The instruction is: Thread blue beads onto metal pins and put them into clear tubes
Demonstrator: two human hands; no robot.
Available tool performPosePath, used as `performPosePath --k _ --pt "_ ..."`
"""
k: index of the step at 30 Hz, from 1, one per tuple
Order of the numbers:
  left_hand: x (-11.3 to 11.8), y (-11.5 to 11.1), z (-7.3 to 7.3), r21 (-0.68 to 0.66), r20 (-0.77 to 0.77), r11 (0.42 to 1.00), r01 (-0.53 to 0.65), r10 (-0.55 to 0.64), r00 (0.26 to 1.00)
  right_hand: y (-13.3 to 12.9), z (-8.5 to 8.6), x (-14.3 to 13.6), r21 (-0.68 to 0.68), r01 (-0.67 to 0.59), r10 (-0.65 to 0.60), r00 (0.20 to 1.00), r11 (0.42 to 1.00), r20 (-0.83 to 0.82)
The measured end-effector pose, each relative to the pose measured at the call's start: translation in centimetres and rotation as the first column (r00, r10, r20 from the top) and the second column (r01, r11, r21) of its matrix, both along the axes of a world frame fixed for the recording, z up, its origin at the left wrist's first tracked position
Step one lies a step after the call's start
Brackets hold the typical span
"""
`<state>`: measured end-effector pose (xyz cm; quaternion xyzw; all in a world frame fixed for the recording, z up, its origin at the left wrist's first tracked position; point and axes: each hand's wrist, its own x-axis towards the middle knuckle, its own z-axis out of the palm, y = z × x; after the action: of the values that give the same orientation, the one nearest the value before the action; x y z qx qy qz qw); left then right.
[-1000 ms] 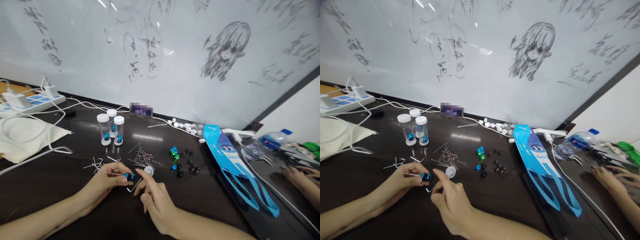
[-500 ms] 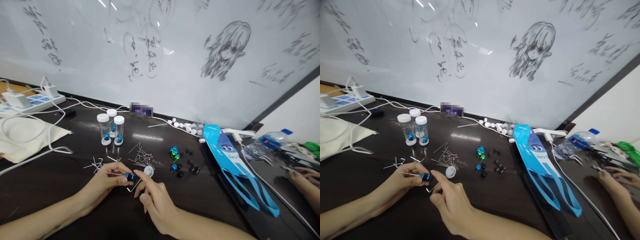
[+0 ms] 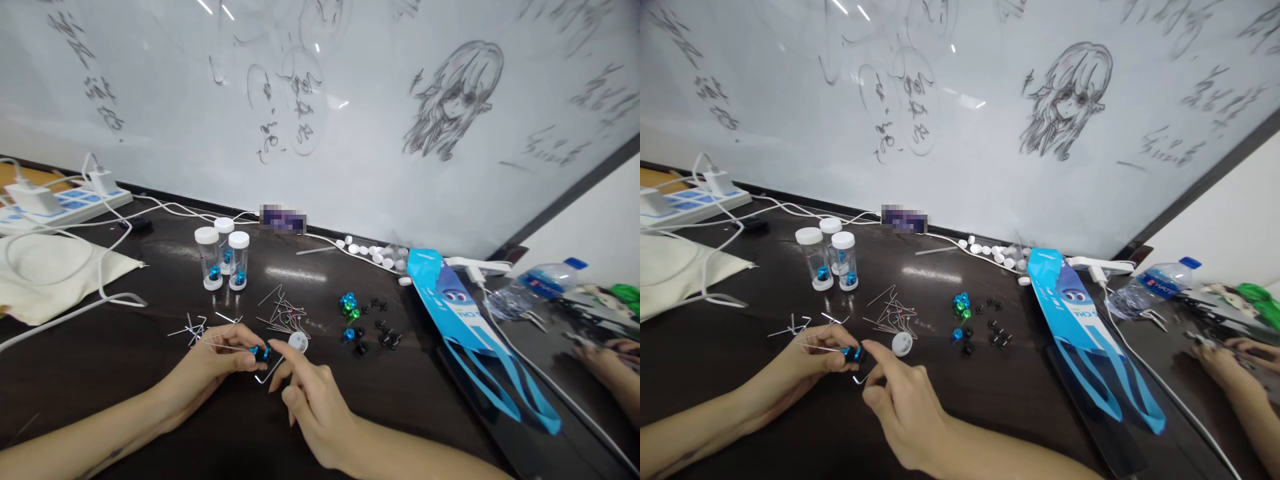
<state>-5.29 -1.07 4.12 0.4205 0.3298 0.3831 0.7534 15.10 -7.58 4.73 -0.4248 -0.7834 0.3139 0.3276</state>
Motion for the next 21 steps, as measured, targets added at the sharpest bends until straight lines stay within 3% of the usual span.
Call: performPosePath --k 21 --pt "-0.04 0.1 0.02 -0.008 0.007 1.0 0.005 -0.004 1.0 -0.04 0.12 0.02 -0.004 0.002 -0.002 1.0 1.0 -0.001"
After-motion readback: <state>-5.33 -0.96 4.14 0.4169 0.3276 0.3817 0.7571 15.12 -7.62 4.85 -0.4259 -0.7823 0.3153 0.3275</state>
